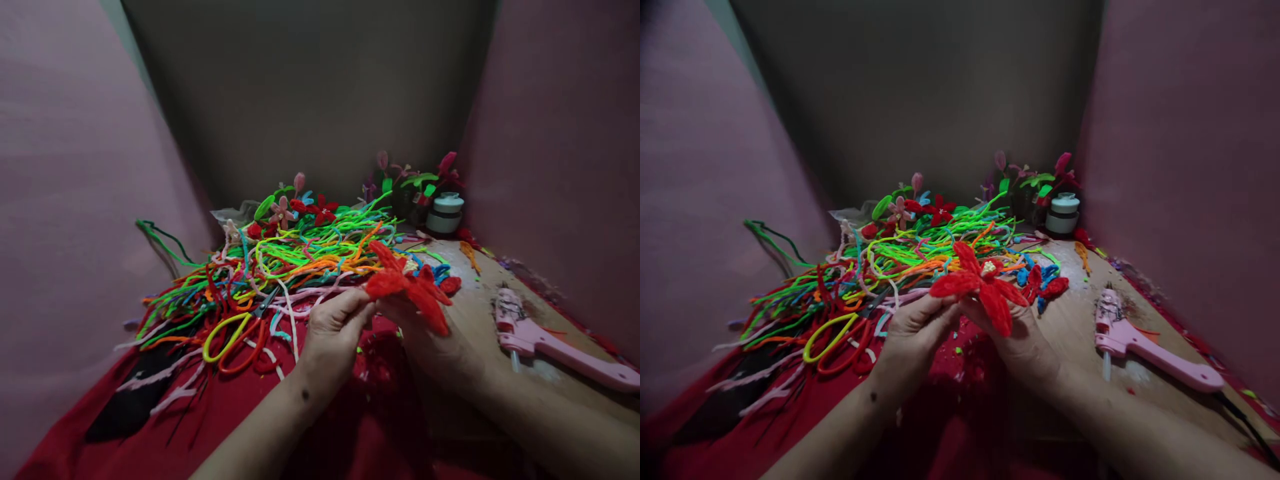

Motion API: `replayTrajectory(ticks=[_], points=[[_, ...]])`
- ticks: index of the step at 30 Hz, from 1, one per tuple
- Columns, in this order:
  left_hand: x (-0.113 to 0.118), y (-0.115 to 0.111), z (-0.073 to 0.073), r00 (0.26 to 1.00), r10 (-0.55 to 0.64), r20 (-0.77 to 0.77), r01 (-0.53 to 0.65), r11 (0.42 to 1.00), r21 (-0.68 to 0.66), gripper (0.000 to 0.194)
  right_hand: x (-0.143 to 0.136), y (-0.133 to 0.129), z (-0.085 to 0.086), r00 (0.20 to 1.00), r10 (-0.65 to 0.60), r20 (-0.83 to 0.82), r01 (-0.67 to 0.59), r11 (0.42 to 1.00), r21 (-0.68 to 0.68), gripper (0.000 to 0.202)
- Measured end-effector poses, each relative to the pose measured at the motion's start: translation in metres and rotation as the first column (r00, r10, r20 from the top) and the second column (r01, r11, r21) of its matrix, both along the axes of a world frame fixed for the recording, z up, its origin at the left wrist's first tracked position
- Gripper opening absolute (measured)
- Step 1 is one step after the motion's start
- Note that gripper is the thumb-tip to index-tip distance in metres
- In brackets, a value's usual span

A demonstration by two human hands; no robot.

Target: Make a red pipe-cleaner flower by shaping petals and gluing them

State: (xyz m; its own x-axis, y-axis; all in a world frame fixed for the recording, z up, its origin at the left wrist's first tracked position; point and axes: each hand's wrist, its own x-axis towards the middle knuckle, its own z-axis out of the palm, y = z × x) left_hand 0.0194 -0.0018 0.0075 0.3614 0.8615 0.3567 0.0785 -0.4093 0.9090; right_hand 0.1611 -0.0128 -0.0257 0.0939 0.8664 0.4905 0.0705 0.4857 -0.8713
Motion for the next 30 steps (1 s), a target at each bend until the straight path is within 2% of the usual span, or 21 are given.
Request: replayTrajectory(ticks=[2,5,7,10,11,12,14,16,18,19,20,21,23,26,30], points=[[-0.001,0.000,0.004,0.995,-0.073,0.069,0.087,0.972,-0.219,0.020,0.002,0.000,0.004,0.998,0.063,-0.020,-0.064,0.998,-0.026,0.026],[-0.005,0.001,0.005,0.964,-0.158,0.214,0.238,0.874,-0.423,0.023,0.002,-0.001,0.010,0.985,0.155,-0.080,-0.160,0.985,-0.070,0.024],[-0.007,0.002,0.004,0.919,-0.223,0.325,0.369,0.776,-0.512,0.025,0.002,-0.001,0.012,0.972,0.201,-0.118,-0.212,0.973,-0.091,0.022],[-0.010,0.006,0.003,0.841,-0.282,0.462,0.531,0.596,-0.602,0.024,0.000,0.000,0.008,0.955,0.249,-0.160,-0.269,0.956,-0.115,0.024],[-0.011,0.007,0.003,0.831,-0.288,0.477,0.549,0.562,-0.619,0.023,-0.001,0.001,0.006,0.946,0.266,-0.187,-0.291,0.949,-0.123,0.025],[-0.011,0.008,0.004,0.835,-0.287,0.470,0.545,0.551,-0.631,0.023,-0.002,0.002,0.004,0.931,0.285,-0.228,-0.320,0.938,-0.131,0.026],[-0.011,0.009,0.005,0.871,-0.278,0.406,0.488,0.597,-0.637,0.020,-0.004,0.003,0.003,0.886,0.322,-0.334,-0.386,0.911,-0.144,0.026],[-0.010,0.008,0.006,0.930,-0.262,0.257,0.365,0.728,-0.581,0.018,-0.006,0.002,0.006,0.844,0.333,-0.419,-0.428,0.891,-0.153,0.024],[-0.007,0.005,0.004,0.980,-0.185,0.069,0.197,0.893,-0.405,0.017,-0.007,0.000,0.010,0.837,0.319,-0.445,-0.424,0.892,-0.158,0.019],[-0.006,0.003,0.002,0.992,-0.128,-0.011,0.119,0.950,-0.287,0.015,-0.007,0.000,0.011,0.839,0.308,-0.449,-0.412,0.898,-0.155,0.017],[-0.004,0.001,0.000,0.995,-0.073,-0.067,0.059,0.982,-0.180,0.014,-0.007,-0.001,0.012,0.840,0.297,-0.454,-0.399,0.905,-0.147,0.015],[-0.002,0.000,-0.002,0.995,-0.029,-0.099,0.018,0.994,-0.104,0.012,-0.007,-0.001,0.011,0.841,0.285,-0.459,-0.385,0.912,-0.140,0.015],[0.001,-0.002,-0.006,0.993,0.024,-0.113,-0.031,0.998,-0.061,0.014,-0.007,0.001,0.007,0.847,0.251,-0.468,-0.351,0.926,-0.139,0.016],[0.005,-0.003,-0.007,0.999,0.037,-0.029,-0.041,0.984,-0.172,0.017,-0.008,0.003,0.001,0.850,0.210,-0.482,-0.326,0.930,-0.170,0.017],[0.006,-0.002,-0.002,0.993,-0.002,0.114,0.044,0.932,-0.360,0.016,-0.009,0.002,0.002,0.840,0.197,-0.505,-0.312,0.938,-0.153,0.010]])
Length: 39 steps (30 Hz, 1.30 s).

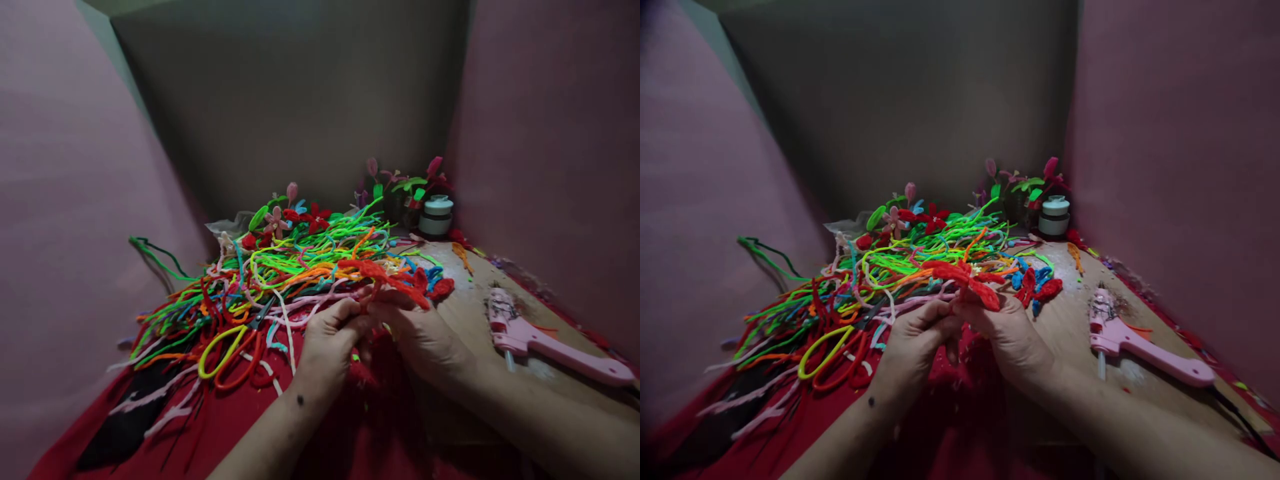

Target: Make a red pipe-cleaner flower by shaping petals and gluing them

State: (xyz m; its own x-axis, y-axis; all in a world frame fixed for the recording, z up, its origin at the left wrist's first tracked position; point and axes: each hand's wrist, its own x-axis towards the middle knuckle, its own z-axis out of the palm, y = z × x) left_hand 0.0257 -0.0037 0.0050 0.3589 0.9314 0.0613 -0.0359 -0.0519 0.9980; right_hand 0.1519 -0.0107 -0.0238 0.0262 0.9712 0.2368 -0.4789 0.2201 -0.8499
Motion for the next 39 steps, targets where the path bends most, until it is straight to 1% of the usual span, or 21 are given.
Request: replayTrajectory(ticks=[4,8,11,15,18,20,21,22,23,24,25,26,27,28,29,30,32,34,35,37,39], points=[[-0.001,0.004,0.000,0.998,-0.035,0.060,0.038,0.997,-0.065,0.015,0.002,-0.001,0.004,0.999,-0.018,-0.033,0.017,1.000,-0.016,0.012],[0.000,0.005,-0.003,0.982,-0.063,0.179,0.089,0.986,-0.140,0.014,0.002,-0.001,0.006,0.998,-0.009,-0.054,0.007,1.000,-0.030,0.010],[0.000,0.005,-0.004,0.951,-0.090,0.295,0.165,0.957,-0.239,0.015,0.001,-0.001,0.006,0.996,0.018,-0.084,-0.021,0.999,-0.041,0.012],[-0.005,0.006,-0.003,0.895,-0.159,0.416,0.309,0.894,-0.324,0.019,0.004,-0.001,0.004,0.995,0.059,-0.074,-0.063,0.997,-0.044,0.015],[-0.009,0.008,0.000,0.874,-0.230,0.428,0.395,0.850,-0.349,0.019,0.006,-0.001,0.003,0.998,0.061,-0.022,-0.062,0.997,-0.043,0.018],[-0.009,0.008,0.002,0.890,-0.255,0.377,0.392,0.851,-0.350,0.020,0.007,-0.001,0.005,0.999,0.048,-0.016,-0.048,0.998,-0.044,0.019],[-0.009,0.007,0.003,0.913,-0.251,0.323,0.357,0.874,-0.329,0.020,0.007,-0.001,0.005,0.999,0.041,-0.023,-0.042,0.998,-0.045,0.019],[-0.008,0.006,0.003,0.942,-0.225,0.248,0.292,0.914,-0.281,0.019,0.006,-0.001,0.006,0.999,0.033,-0.034,-0.035,0.998,-0.045,0.019],[-0.007,0.004,0.002,0.971,-0.179,0.158,0.208,0.958,-0.197,0.018,0.005,-0.001,0.007,0.999,0.026,-0.048,-0.028,0.998,-0.049,0.019],[-0.006,0.003,0.000,0.992,-0.112,0.060,0.116,0.991,-0.072,0.016,0.004,-0.001,0.007,0.998,0.015,-0.061,-0.018,0.998,-0.053,0.019],[-0.005,0.001,-0.002,0.999,-0.033,-0.040,0.036,0.996,0.084,0.013,0.003,-0.002,0.007,0.998,0.006,-0.070,-0.010,0.998,-0.057,0.019],[-0.005,0.000,-0.005,0.990,0.055,-0.128,-0.022,0.968,0.248,0.011,0.002,-0.003,0.007,0.997,-0.003,-0.075,-0.002,0.998,-0.058,0.020],[-0.005,0.000,-0.008,0.971,0.136,-0.195,-0.049,0.918,0.394,0.010,0.001,-0.004,0.007,0.997,-0.011,-0.074,0.007,0.998,-0.055,0.021],[-0.005,0.000,-0.011,0.950,0.193,-0.244,-0.046,0.863,0.503,0.009,0.000,-0.004,0.006,0.998,-0.015,-0.068,0.012,0.999,-0.048,0.021],[-0.005,0.000,-0.012,0.934,0.223,-0.277,-0.026,0.820,0.572,0.009,-0.001,-0.006,0.006,0.998,-0.016,-0.056,0.014,0.999,-0.039,0.020],[-0.006,0.001,-0.012,0.925,0.237,-0.298,-0.011,0.799,0.601,0.009,-0.001,-0.007,0.006,0.999,-0.022,-0.039,0.021,0.999,-0.027,0.020],[-0.008,0.003,-0.008,0.923,0.233,-0.307,-0.010,0.811,0.585,0.008,-0.001,-0.009,0.008,0.999,-0.034,0.011,0.034,0.999,-0.011,0.017],[-0.011,0.005,0.002,0.938,0.197,-0.285,-0.028,0.863,0.505,0.012,0.000,-0.012,0.012,0.996,-0.046,0.073,0.047,0.999,-0.010,0.014],[-0.014,0.006,0.008,0.953,0.150,-0.262,-0.020,0.896,0.443,0.015,0.000,-0.013,0.013,0.993,-0.062,0.101,0.063,0.998,-0.005,0.014],[-0.021,0.007,0.019,0.987,-0.021,-0.159,0.065,0.958,0.281,0.021,0.002,-0.014,0.015,0.982,-0.114,0.150,0.112,0.993,0.022,0.015],[-0.029,0.007,0.029,0.985,-0.169,-0.010,0.168,0.969,0.178,0.027,0.003,-0.013,0.013,0.961,-0.200,0.192,0.184,0.978,0.095,0.016]])
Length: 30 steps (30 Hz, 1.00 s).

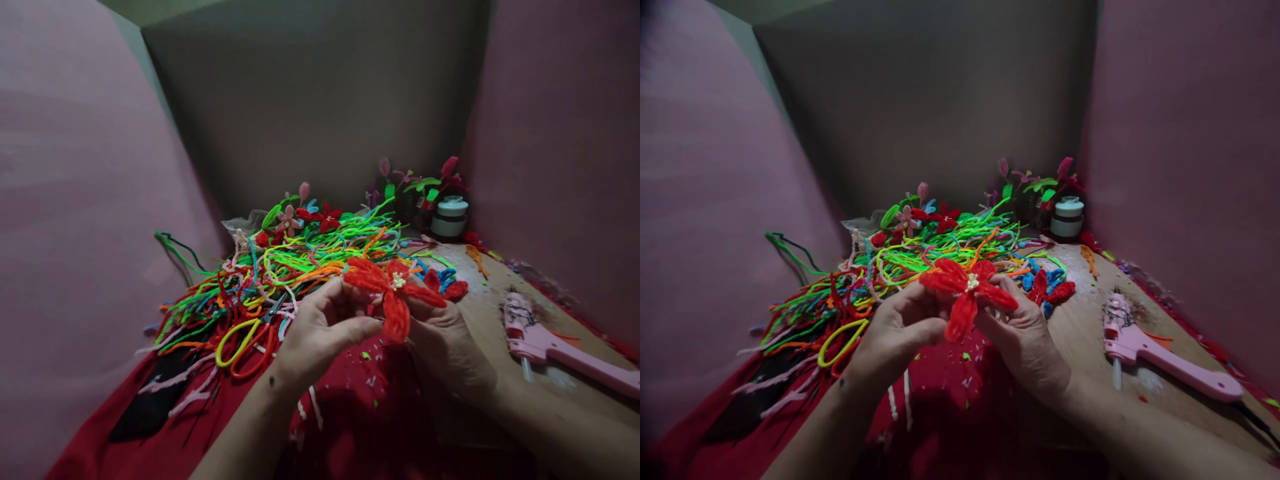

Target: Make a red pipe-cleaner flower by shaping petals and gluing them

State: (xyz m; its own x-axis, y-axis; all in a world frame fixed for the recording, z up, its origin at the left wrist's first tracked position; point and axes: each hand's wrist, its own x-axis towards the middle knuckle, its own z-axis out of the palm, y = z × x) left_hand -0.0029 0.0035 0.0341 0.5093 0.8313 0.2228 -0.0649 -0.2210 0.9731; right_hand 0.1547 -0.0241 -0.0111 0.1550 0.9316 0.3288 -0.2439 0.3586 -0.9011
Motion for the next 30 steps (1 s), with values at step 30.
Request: replayTrajectory(ticks=[30], points=[[0.012,-0.014,-0.011,0.984,-0.069,0.167,0.112,0.957,-0.266,0.013,-0.002,0.001,-0.006,0.919,-0.245,0.309,0.153,0.944,0.293,0.009]])
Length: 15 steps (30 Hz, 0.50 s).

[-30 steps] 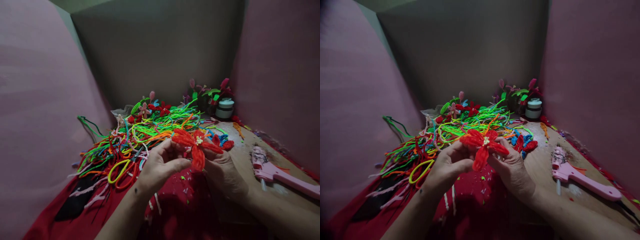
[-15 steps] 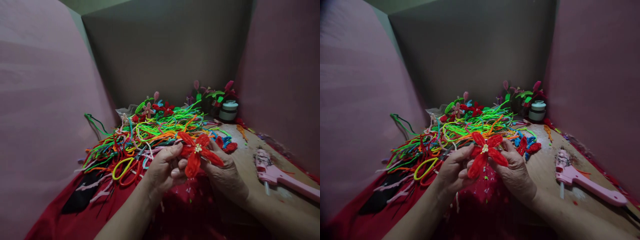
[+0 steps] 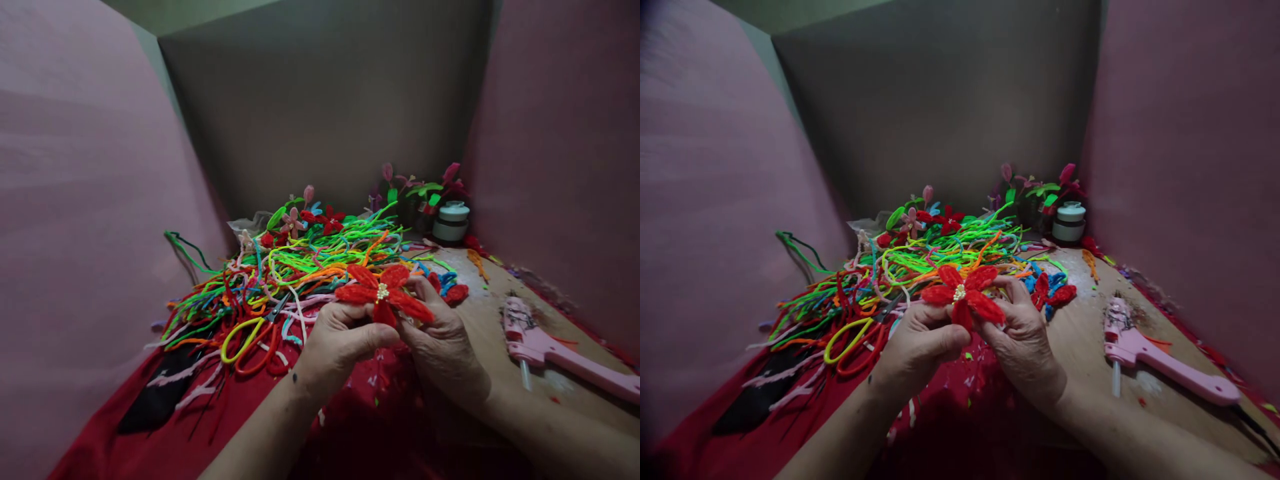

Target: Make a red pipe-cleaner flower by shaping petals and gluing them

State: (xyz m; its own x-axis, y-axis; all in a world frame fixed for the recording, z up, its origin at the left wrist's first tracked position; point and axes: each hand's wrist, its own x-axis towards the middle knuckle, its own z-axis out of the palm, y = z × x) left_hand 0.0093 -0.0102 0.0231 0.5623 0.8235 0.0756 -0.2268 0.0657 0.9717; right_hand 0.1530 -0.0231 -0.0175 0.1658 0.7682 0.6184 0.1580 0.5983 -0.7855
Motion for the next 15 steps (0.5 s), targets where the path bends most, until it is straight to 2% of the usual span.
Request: replayTrajectory(ticks=[8,12,15], points=[[0.003,-0.005,-0.002,0.998,0.051,0.033,-0.052,0.998,0.027,0.015,0.001,0.001,-0.001,1.000,-0.003,-0.023,0.004,1.000,0.012,0.011],[-0.003,0.002,-0.006,0.999,0.030,0.023,-0.032,0.995,0.098,0.032,0.000,-0.001,0.003,0.994,0.018,-0.106,-0.024,0.998,-0.058,0.004],[-0.005,0.009,-0.008,0.994,0.105,0.041,-0.109,0.987,0.118,0.044,0.000,0.001,0.005,0.965,0.061,-0.255,-0.106,0.981,-0.165,0.006]])
